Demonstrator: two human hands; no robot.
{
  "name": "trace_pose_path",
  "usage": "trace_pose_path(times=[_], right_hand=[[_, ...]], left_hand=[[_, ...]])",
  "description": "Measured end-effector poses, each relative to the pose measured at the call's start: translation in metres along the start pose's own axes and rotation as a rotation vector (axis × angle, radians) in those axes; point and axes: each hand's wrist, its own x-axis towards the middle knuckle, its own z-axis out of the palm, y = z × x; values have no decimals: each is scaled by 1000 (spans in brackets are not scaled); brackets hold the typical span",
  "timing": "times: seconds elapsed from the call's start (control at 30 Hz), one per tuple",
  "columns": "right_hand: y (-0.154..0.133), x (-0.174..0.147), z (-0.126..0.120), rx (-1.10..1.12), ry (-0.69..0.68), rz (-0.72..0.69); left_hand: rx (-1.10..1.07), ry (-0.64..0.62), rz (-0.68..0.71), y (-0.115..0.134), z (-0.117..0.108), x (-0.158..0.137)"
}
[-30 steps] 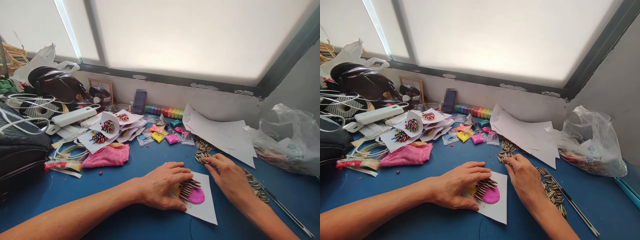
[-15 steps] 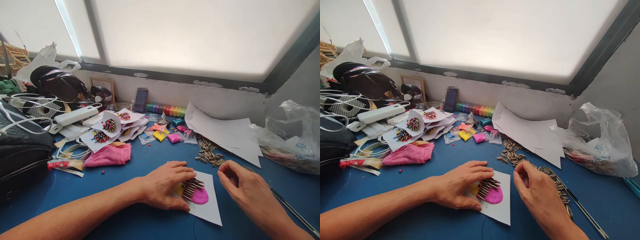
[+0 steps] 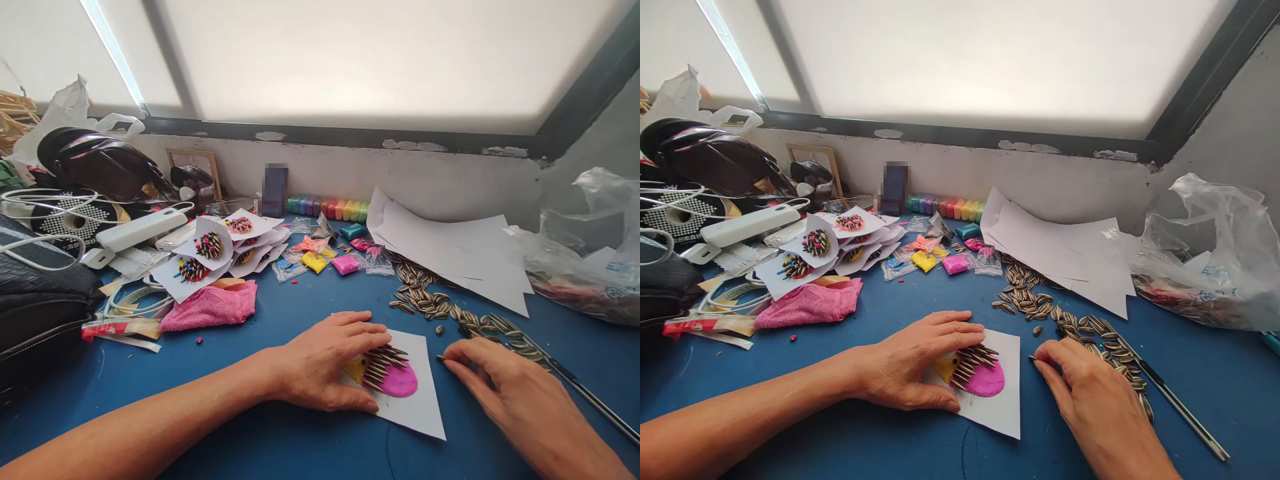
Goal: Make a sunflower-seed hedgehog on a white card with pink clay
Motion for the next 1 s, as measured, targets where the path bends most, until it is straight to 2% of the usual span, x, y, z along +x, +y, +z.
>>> trace_pose_path(times=[0.17,0.37,0.67,1.0], right_hand=[[-15,-2,-9,81,72,-28],[-39,-8,-4,246,-89,-166],[-43,-11,7,193,-62,-149],[-46,-8,12,93,-52,-233]], left_hand=[[10,-3,-5,0,1,-1],[27,13,24,-2,1,-1],[24,1,7,-3,2,-2],[55,16,17,-5,4,-3]])
